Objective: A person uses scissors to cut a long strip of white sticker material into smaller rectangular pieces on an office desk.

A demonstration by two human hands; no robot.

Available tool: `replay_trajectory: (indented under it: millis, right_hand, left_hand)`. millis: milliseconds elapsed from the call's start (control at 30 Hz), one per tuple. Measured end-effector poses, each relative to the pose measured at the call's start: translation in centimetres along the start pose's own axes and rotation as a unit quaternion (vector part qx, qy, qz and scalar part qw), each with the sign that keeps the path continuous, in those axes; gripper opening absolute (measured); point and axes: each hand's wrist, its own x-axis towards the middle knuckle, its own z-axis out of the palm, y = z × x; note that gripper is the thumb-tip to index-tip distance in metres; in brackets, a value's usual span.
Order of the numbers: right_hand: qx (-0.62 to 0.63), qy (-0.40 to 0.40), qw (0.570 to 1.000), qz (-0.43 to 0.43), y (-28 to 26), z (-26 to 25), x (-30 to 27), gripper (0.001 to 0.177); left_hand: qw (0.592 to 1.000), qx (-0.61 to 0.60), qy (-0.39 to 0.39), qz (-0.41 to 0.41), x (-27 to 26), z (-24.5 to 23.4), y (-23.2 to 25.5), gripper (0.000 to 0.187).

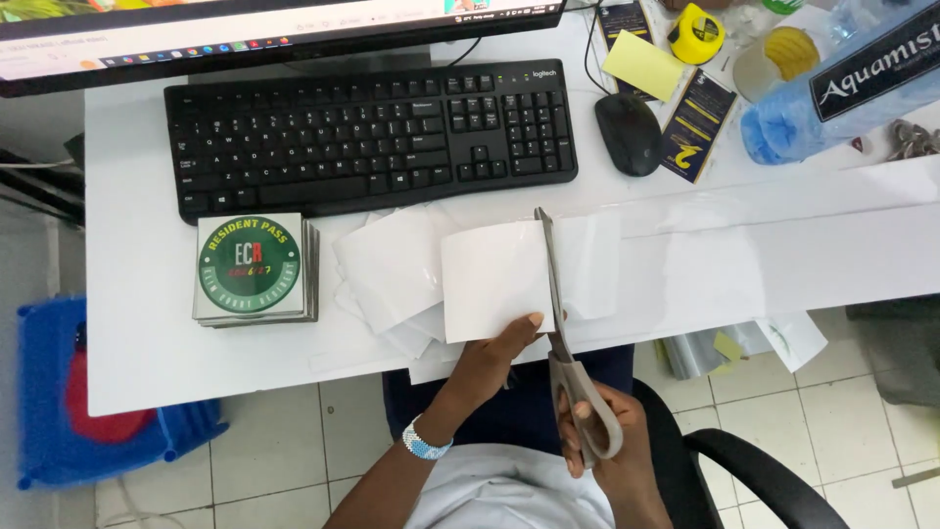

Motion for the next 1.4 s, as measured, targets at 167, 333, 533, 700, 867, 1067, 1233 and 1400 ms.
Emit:
replay_trajectory:
  millis: [167,333,533,700,867,1067,1233,1400]
  right_hand:
    - [0.042,0.021,0.999,0.008,0.4,-0.4,-0.4,0.039]
    - [0.018,0.036,0.998,-0.046,-0.6,0.2,-1.0,0.053]
    - [0.008,0.062,0.993,-0.104,-0.4,-0.2,-1.0,0.04]
    - [0.07,0.021,0.994,-0.081,0.4,-1.5,-0.9,0.034]
    - [0.027,0.034,0.994,-0.103,-0.2,-1.0,-1.3,0.038]
    - [0.018,0.056,0.992,-0.107,-0.8,-1.8,-1.2,0.04]
    - [-0.016,0.056,0.988,-0.142,-1.7,-1.2,-1.7,0.043]
    - [-0.043,0.069,0.983,-0.165,-2.3,-0.7,-2.3,0.05]
  left_hand:
    - [0.993,-0.104,-0.014,0.047,0.1,0.2,-0.2,0.037]
    - [0.98,-0.11,-0.07,0.154,0.8,0.0,-1.0,0.057]
    - [0.916,-0.179,-0.203,0.296,1.1,-0.2,-1.0,0.093]
    - [0.968,-0.068,-0.108,0.218,1.1,0.2,-0.4,0.088]
    - [0.973,-0.081,-0.082,0.198,1.1,0.2,-0.8,0.061]
    - [0.969,-0.04,-0.082,0.229,1.6,0.2,-1.3,0.044]
    - [0.97,-0.044,-0.121,0.206,1.3,0.2,-0.6,0.086]
    - [0.963,0.048,-0.126,0.233,2.6,-0.6,-2.0,0.084]
